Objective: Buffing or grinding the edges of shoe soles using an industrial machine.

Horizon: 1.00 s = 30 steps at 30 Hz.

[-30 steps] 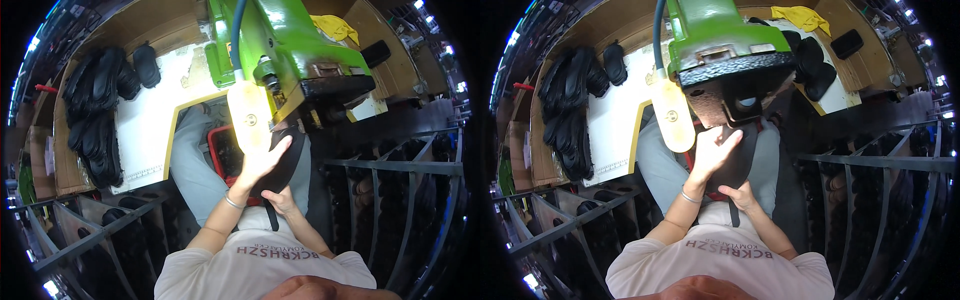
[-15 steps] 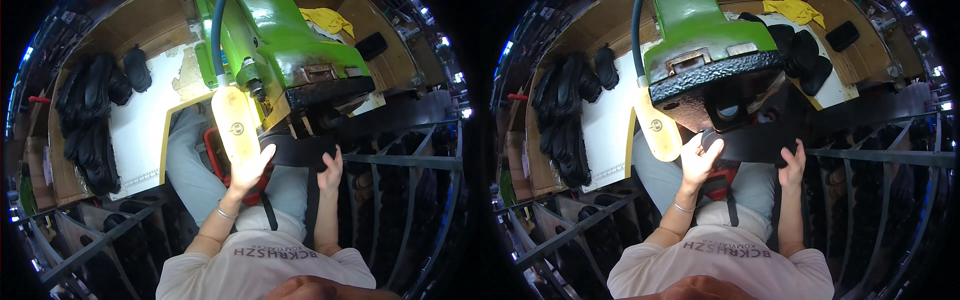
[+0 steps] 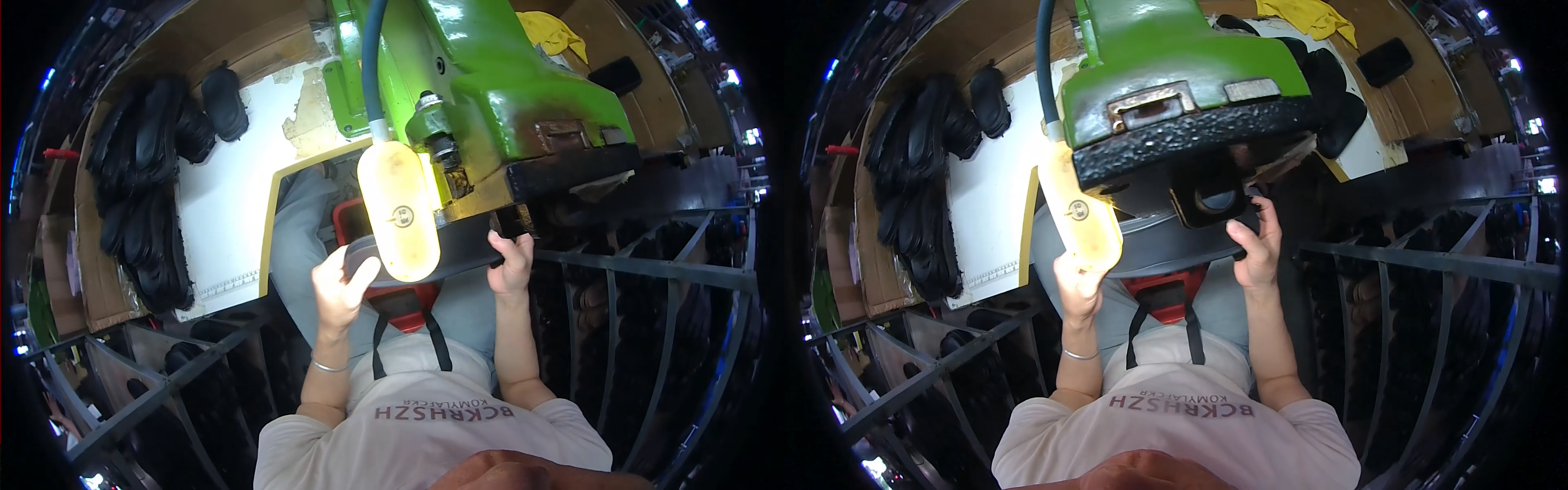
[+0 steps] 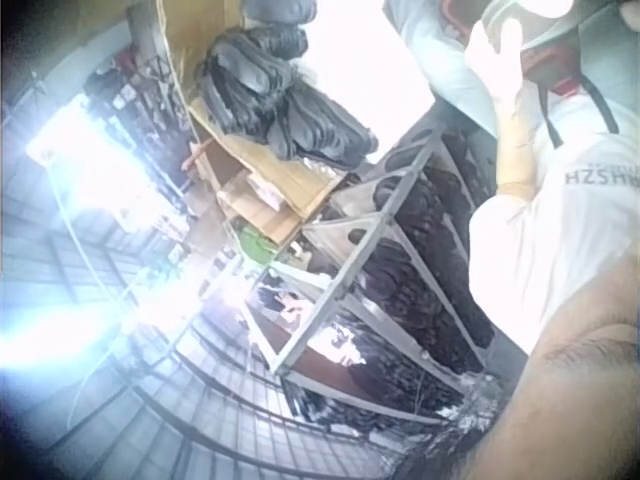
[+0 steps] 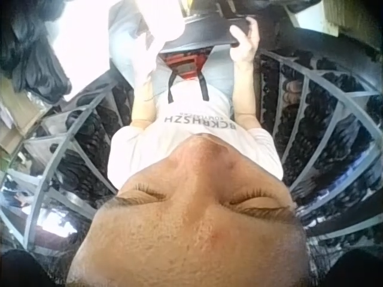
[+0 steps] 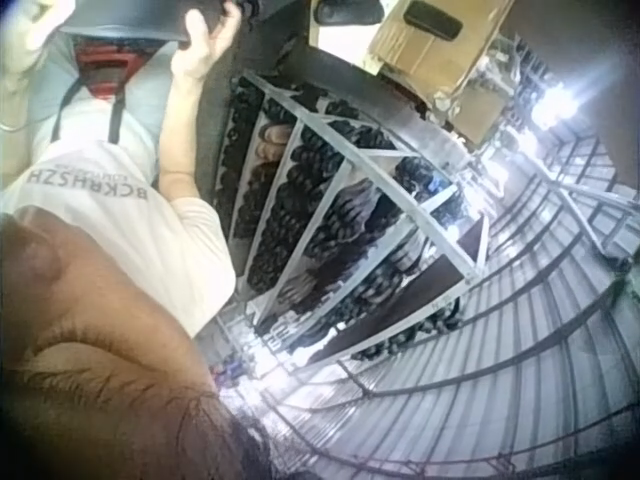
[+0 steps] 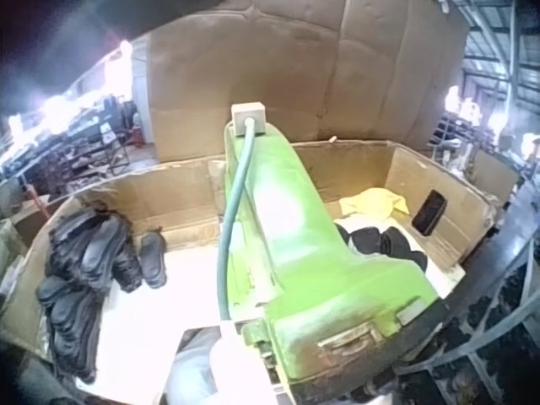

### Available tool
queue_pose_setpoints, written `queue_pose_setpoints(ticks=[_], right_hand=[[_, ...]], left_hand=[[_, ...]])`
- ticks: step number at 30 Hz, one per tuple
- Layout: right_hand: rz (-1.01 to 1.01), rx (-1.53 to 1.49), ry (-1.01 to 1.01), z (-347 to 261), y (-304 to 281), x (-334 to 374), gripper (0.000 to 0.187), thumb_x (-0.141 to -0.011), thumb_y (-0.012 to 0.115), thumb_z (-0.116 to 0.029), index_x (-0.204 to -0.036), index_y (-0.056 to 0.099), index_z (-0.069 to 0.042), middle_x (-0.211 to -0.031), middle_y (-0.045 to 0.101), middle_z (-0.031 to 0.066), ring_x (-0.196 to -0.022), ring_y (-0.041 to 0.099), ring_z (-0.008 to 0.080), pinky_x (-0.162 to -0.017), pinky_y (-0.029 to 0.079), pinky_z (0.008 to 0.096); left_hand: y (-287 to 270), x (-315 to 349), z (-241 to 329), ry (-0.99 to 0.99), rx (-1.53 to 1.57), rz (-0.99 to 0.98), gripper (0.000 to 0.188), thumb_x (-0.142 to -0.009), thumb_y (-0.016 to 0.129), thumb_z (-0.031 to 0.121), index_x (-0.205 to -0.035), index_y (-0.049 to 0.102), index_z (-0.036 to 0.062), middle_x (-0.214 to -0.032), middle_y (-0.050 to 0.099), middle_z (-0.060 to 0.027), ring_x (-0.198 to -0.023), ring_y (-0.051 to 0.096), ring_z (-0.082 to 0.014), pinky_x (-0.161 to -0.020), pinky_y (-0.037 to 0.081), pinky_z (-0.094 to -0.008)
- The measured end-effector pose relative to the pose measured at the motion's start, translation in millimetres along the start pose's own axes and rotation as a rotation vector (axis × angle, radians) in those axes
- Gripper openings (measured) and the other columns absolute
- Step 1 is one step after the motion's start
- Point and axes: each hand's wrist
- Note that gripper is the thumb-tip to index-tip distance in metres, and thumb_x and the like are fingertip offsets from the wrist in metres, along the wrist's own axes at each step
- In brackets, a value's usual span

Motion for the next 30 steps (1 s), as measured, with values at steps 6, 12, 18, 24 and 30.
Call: queue_pose_setpoints(ticks=[6,12,18,24,30], right_hand=[[-0.119,0.091,0.001,0,34,-5,0.04,-0.072,0.063,0.007,-0.11,0.052,0.0,-0.095,0.061,0.0058,-0.084,0.058,0.0107,-0.077,0.048,0.0234],[-0.241,0.188,-0.105,-2,60,-12,0.039,-0.071,0.067,0.007,-0.108,0.056,0.0,-0.095,0.062,0.0055,-0.085,0.059,0.0106,-0.076,0.049,0.0229],[-0.151,0.433,-0.015,19,31,23,0.052,-0.076,0.072,-0.011,-0.118,0.043,0.002,-0.107,0.058,0.008,-0.096,0.057,0.0149,-0.085,0.045,0.0275],[-0.179,0.347,0.438,20,-39,101,0.041,-0.075,0.07,-0.006,-0.111,0.055,0.006,-0.103,0.061,0.0083,-0.092,0.058,0.0142,-0.084,0.046,0.0281],[0.305,0.162,0.042,-34,-45,66,0.04,-0.075,0.064,-0.002,-0.112,0.051,0.008,-0.101,0.06,0.0102,-0.09,0.058,0.0148,-0.082,0.046,0.0255]], left_hand=[[-53,28,-23,-0.153,0.002,-0.165,0.02,-0.08,0.064,-0.001,-0.099,0.061,-0.0074,-0.087,0.064,-0.0052,-0.077,0.058,-0.0088,-0.07,0.046,-0.0214],[13,6,-6,-0.025,-0.344,-0.33,0.019,-0.079,0.067,0.003,-0.096,0.064,-0.0042,-0.08,0.068,-0.0067,-0.073,0.059,-0.0065,-0.067,0.048,-0.0235],[56,-24,-24,0.124,-0.373,-0.183,0.021,-0.083,0.065,0.008,-0.101,0.061,-0.0018,-0.087,0.064,-0.0035,-0.078,0.058,-0.0108,-0.073,0.047,-0.0234],[63,-3,-43,0.158,-0.238,0.004,0.019,-0.083,0.064,-0.001,-0.101,0.06,-0.0055,-0.088,0.063,-0.0053,-0.078,0.058,-0.0083,-0.072,0.047,-0.0206],[64,-4,-45,0.171,-0.295,-0.003,0.021,-0.081,0.063,-0.006,-0.102,0.058,-0.0065,-0.087,0.063,-0.0067,-0.077,0.058,-0.008,-0.069,0.047,-0.0189]])
Point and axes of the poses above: each hand's wrist, its own x-axis away from the middle knuckle, its own y-axis out of the palm, z = x × y
